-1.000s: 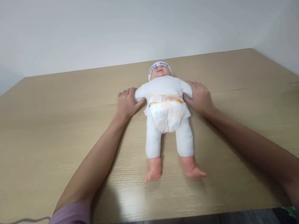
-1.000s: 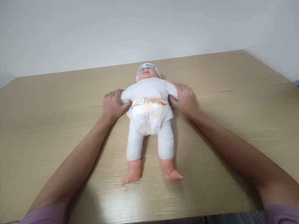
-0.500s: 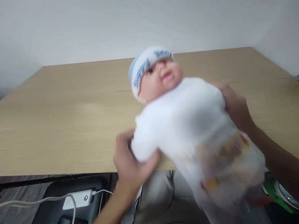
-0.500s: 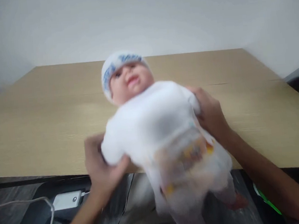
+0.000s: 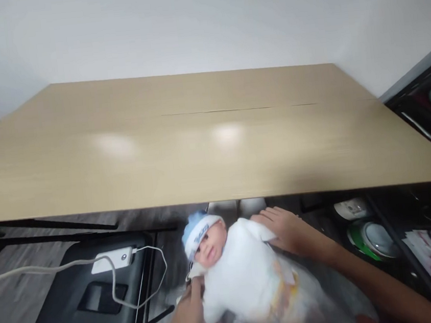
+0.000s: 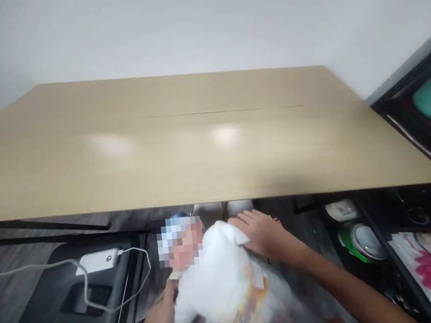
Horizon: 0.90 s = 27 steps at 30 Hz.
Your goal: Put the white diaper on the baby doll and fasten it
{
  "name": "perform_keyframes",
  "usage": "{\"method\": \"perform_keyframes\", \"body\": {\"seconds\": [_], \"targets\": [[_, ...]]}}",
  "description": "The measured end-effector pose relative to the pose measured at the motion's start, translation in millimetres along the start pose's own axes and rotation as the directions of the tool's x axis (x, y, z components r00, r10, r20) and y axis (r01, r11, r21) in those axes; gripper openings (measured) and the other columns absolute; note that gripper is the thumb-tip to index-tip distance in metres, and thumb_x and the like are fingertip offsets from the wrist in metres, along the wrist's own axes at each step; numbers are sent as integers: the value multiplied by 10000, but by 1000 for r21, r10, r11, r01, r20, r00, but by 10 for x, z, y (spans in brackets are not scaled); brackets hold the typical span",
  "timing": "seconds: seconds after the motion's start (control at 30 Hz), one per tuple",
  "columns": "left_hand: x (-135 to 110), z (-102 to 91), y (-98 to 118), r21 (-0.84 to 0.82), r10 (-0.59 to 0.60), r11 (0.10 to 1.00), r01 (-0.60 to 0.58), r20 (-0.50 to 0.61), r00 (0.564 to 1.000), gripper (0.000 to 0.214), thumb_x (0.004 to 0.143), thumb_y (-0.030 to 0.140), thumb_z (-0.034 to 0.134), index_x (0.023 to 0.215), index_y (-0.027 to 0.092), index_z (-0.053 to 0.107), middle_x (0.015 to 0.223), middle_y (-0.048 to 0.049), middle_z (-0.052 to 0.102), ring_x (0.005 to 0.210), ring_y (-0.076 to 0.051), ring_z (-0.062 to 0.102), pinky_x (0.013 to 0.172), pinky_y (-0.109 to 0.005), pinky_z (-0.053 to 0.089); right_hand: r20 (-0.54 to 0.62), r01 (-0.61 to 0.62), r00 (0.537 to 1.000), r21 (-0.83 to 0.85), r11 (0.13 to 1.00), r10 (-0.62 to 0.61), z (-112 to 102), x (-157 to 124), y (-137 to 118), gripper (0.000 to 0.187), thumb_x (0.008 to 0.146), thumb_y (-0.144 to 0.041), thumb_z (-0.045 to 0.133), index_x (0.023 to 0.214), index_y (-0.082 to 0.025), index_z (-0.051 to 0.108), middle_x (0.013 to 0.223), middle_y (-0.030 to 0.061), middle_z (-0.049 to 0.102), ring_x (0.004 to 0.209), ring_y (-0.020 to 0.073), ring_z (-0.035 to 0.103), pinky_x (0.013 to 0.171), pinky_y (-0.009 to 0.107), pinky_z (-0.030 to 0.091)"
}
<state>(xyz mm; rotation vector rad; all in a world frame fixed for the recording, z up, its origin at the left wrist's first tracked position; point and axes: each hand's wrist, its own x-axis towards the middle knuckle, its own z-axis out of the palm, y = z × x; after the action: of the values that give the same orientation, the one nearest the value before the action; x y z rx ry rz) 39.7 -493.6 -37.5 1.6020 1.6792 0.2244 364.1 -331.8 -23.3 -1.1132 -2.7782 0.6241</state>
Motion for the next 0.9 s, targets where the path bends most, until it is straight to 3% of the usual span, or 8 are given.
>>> {"method": "perform_keyframes", "body": {"seconds": [0.1, 0.23, 0.43, 0.53, 0.63, 0.7, 0.83, 0.9], "targets": [[110, 158, -305, 91, -26, 996, 13, 139, 990, 577, 822, 360, 683, 1373, 229, 576, 1233, -158, 825, 1105, -386, 809, 940, -457, 619, 48, -101, 994, 51, 994, 98, 299, -39, 93, 447, 1020, -147, 611, 1461, -168, 683, 1338, 173, 774, 1218, 353, 709, 1081, 517, 559], [-59, 214, -456, 212, 20, 976, -40, 96, 995, 619, 952, 559, 603, 1457, 201, 580, 1235, -189, 828, 1126, -433, 785, 987, -542, 598, -77, -167, 979, 221, 961, 188, 465, -338, 74, 460, 1056, -250, 629, 1515, -247, 672, 1465, 139, 739, 1343, 345, 673, 1196, 546, 514], [-382, 37, -481, 224, 72, 971, -89, 82, 994, 662, 1037, 743, 505, 1374, 207, 697, 1038, -125, 834, 1039, -396, 754, 952, -504, 587, -84, -288, 905, 601, 746, 417, 590, -825, -196, 315, 1081, -498, 649, 1171, -241, 807, 1170, 84, 825, 1068, 279, 771, 966, 409, 612], [-378, -39, -424, 303, 175, 941, -153, -48, 983, 726, 1005, 792, 576, 1419, 207, 686, 1135, -134, 813, 1076, -398, 738, 982, -532, 562, -128, -291, 882, 607, 739, 453, 728, -862, -201, 321, 1073, -498, 639, 1079, -230, 815, 1100, 84, 836, 1015, 276, 767, 933, 403, 593], [-259, -98, -187, 383, 390, 871, -306, -161, 907, 966, 939, 821, 684, 1650, 192, 512, 1551, -220, 657, 1363, -462, 632, 1111, -600, 514, -179, -285, 881, 537, 794, 438, 813, -829, -144, 351, 1089, -471, 592, 998, -229, 829, 1060, 92, 857, 1010, 288, 762, 965, 437, 571], [-104, -111, 80, 350, 534, 804, -482, -66, 843, 993, 963, 789, 700, 1730, 228, 408, 1683, -210, 549, 1476, -455, 552, 1187, -599, 477, -206, -283, 884, 480, 831, 420, 835, -805, -97, 373, 1094, -453, 577, 937, -236, 837, 1026, 87, 872, 983, 290, 769, 1048, 487, 548], [333, 17, 631, 133, 728, 646, -751, 189, 659, 622, 1101, 619, 628, 1638, 318, 538, 1632, -121, 607, 1454, -363, 564, 1224, -526, 454, -251, -264, 881, 442, 857, 401, 878, -766, 48, 371, 1103, -440, 575, 897, -262, 827, 984, 40, 884, 959, 268, 799, 1257, 579, 437], [520, 135, 780, 88, 755, 617, -782, 214, 619, 465, 1141, 538, 593, 1539, 302, 627, 1503, -100, 683, 1372, -327, 597, 1197, -502, 453, -278, -280, 858, 452, 847, 432, 912, -755, 141, 368, 1100, -441, 579, 887, -257, 816, 948, 38, 876, 934, 266, 804, 1244, 585, 461]]}}
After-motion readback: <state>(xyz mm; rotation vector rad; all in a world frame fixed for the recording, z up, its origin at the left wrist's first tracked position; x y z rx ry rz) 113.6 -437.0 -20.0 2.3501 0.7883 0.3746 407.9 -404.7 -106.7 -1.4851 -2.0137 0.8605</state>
